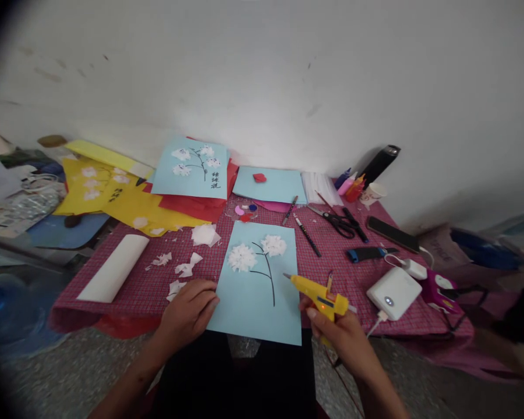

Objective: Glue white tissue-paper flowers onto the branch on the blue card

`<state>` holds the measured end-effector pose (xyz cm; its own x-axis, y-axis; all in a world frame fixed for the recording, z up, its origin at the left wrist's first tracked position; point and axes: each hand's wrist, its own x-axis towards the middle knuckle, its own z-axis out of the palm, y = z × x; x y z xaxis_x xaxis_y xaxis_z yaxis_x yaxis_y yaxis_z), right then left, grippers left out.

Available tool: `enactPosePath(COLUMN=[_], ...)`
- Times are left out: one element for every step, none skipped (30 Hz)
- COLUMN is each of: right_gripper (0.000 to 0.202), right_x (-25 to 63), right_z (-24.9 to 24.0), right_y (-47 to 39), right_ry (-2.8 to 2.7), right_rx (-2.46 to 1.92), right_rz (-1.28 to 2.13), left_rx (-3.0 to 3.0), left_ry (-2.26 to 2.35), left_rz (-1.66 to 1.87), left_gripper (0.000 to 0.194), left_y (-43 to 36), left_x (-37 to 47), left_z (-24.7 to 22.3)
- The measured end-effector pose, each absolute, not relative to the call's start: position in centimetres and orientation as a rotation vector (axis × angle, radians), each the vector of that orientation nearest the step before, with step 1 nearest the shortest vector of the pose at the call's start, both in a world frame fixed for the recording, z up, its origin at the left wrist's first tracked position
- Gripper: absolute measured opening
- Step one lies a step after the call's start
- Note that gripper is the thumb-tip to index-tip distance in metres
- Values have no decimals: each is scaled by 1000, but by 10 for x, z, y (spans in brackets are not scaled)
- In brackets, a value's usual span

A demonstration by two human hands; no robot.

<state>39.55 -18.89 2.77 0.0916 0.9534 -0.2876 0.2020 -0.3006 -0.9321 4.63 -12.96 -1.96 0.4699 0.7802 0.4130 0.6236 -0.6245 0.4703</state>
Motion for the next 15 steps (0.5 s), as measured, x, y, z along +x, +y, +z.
enactPosePath(right_gripper=[35, 35, 35, 35, 36, 37, 37, 38, 38, 38, 38, 38, 38, 38, 37], right_x=[391, 387, 383, 379, 374, 370, 366, 362, 359, 356, 353, 351, 349, 347, 346], right_z=[28, 28, 29, 29, 29, 29, 30, 30, 31, 31, 31, 31, 30, 30, 30], right_y=[-189, -190, -190, -189, -188, -187, -186, -185, -183, -182, -182, -181, -181, -181, -181], right_ry=[-1228, -1282, -1323, -1348, -1361, -1364, -1364, -1370, -1384, -1400, -1420, -1436, -1451, -1465, -1480], right_rx=[-1645, -1662, -1675, -1679, -1675, -1666, -1654, -1639, -1624, -1612, -1602, -1599, -1600, -1605, -1612], right_rz=[1282, 1290, 1298, 1310, 1325, 1343, 1358, 1372, 1388, 1403, 1421, 1435, 1446, 1456, 1462], left_rx=[2467, 2467, 2465, 2464, 2464, 2465, 2465, 2465, 2462, 2459, 2455, 2454, 2456, 2459, 2463], left_ry=[1203, 1201, 1201, 1198, 1193, 1188, 1185, 1183, 1185, 1189, 1196, 1200, 1202, 1200, 1200], left_rz=[891, 892, 892, 894, 897, 900, 902, 903, 902, 899, 894, 892, 888, 885, 885], left_gripper=[12, 13, 13, 13, 13, 13, 13, 12, 12, 12, 12, 13, 13, 13, 13], left_y=[-129, -129, -129, -129, -129, -129, -129, -129, -129, -129, -129, -129, -129, -129, -129], left_x=[46, 46, 46, 46, 46, 45, 45, 45, 45, 45, 45, 45, 45, 45, 45], left_z=[-20, -20, -20, -20, -20, -20, -20, -20, -19, -19, -19, -19, -19, -20, -20])
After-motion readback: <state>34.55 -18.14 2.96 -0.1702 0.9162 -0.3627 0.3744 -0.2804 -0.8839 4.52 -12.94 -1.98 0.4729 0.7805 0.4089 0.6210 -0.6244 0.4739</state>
